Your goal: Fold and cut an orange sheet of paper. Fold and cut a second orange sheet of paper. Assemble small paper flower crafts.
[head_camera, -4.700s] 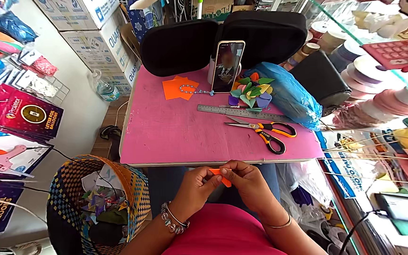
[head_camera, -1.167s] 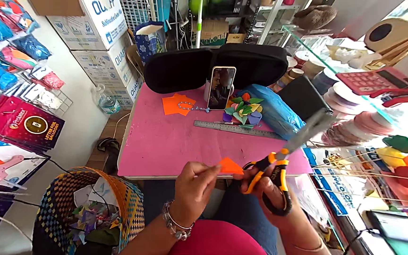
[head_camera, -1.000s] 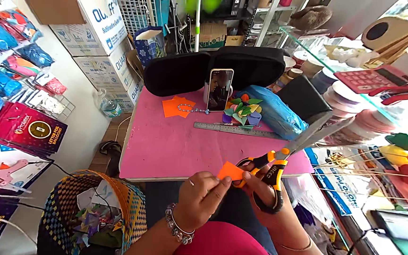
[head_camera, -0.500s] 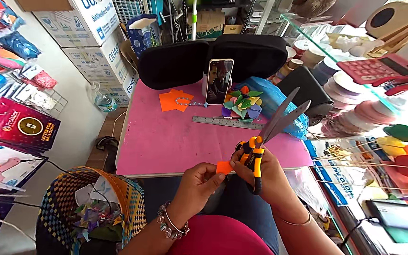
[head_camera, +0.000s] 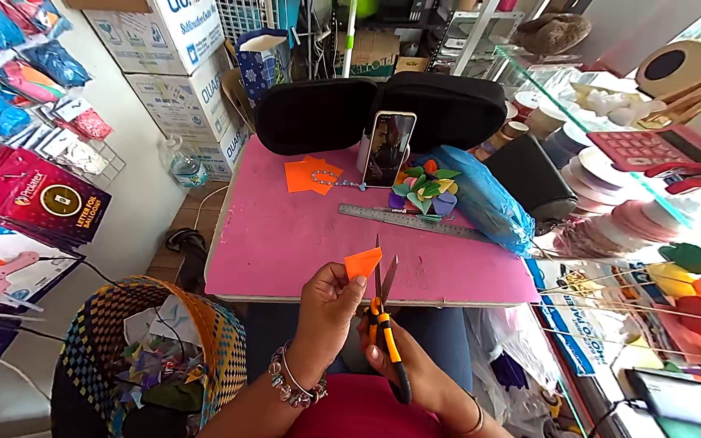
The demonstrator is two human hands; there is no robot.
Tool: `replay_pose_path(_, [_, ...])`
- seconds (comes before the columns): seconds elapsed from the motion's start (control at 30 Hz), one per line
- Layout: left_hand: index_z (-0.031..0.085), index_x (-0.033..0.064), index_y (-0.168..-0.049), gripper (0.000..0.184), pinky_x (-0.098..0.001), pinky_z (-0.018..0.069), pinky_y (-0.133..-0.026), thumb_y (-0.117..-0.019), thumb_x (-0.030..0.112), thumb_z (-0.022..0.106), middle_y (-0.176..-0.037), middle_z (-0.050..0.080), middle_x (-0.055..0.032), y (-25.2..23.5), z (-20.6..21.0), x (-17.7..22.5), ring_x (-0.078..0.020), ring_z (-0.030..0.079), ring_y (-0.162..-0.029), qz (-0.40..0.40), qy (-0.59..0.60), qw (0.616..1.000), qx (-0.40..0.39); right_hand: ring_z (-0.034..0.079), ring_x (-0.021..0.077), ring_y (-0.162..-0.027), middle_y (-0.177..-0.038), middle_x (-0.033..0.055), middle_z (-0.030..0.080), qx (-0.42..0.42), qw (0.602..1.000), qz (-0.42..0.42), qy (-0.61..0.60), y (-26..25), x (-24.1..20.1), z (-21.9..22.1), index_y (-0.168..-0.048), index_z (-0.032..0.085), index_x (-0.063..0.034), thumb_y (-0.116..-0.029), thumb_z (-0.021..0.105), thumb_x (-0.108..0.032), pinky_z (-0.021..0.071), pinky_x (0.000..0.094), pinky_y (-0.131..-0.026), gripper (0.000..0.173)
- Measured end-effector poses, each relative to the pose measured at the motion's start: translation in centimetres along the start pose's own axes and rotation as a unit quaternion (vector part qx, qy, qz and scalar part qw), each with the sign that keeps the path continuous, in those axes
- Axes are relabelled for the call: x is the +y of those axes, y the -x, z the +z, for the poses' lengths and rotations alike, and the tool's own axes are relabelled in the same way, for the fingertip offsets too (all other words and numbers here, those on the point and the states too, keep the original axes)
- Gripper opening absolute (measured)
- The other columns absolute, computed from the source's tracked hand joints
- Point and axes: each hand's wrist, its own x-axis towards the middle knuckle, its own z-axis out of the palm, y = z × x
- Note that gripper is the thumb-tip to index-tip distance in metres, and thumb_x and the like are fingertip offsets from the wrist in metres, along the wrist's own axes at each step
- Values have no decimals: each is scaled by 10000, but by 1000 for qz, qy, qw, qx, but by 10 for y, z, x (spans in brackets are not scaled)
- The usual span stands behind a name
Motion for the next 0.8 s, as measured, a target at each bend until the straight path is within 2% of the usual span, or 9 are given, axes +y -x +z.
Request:
replay_pose_path(0.17, [612, 54, -930, 87, -143, 503, -577, -950, -27, 586, -781, 673, 17, 3, 5, -2, -7, 623, -663, 32, 22, 999, 12, 581, -52, -747, -837, -100, 594, 0, 999, 38, -1, -2, -6, 3, -1129, 566, -51, -934, 636, -541, 501, 144, -686, 532])
replay_pose_path(0.3, [597, 50, -934, 88, -157, 522, -595, -945, -36, 585, -791, 683, 12, 4, 7, -6, -18, 643, -678, 33, 20, 999, 3, 568, -55, -730, -815, -107, 581, -3, 1000, 20, -1, -3, -7, 4, -1104, 579, -61, -936, 641, -553, 494, 138, -676, 524])
replay_pose_path(0.5, [588, 50, -931, 61, -151, 501, -586, -950, -8, 591, -801, 669, 14, 5, 8, -11, -12, 618, -664, 31, -12, 999, -2, 563, -63, -721, -819, -106, 585, 11, 1000, 3, -6, -5, -10, 3, -1090, 579, -63, -939, 649, -535, 487, 128, -665, 501])
replay_pose_path(0.8, [604, 24, -984, 11, -157, 518, -588, -984, 34, 600, -848, 687, -2, 4, 3, -9, -21, 644, -697, 22, -20, 999, -27, 577, -52, -697, -794, -116, 597, 38, 999, 21, -17, -3, -9, 5, -1062, 595, -82, -928, 676, -510, 503, 139, -651, 457])
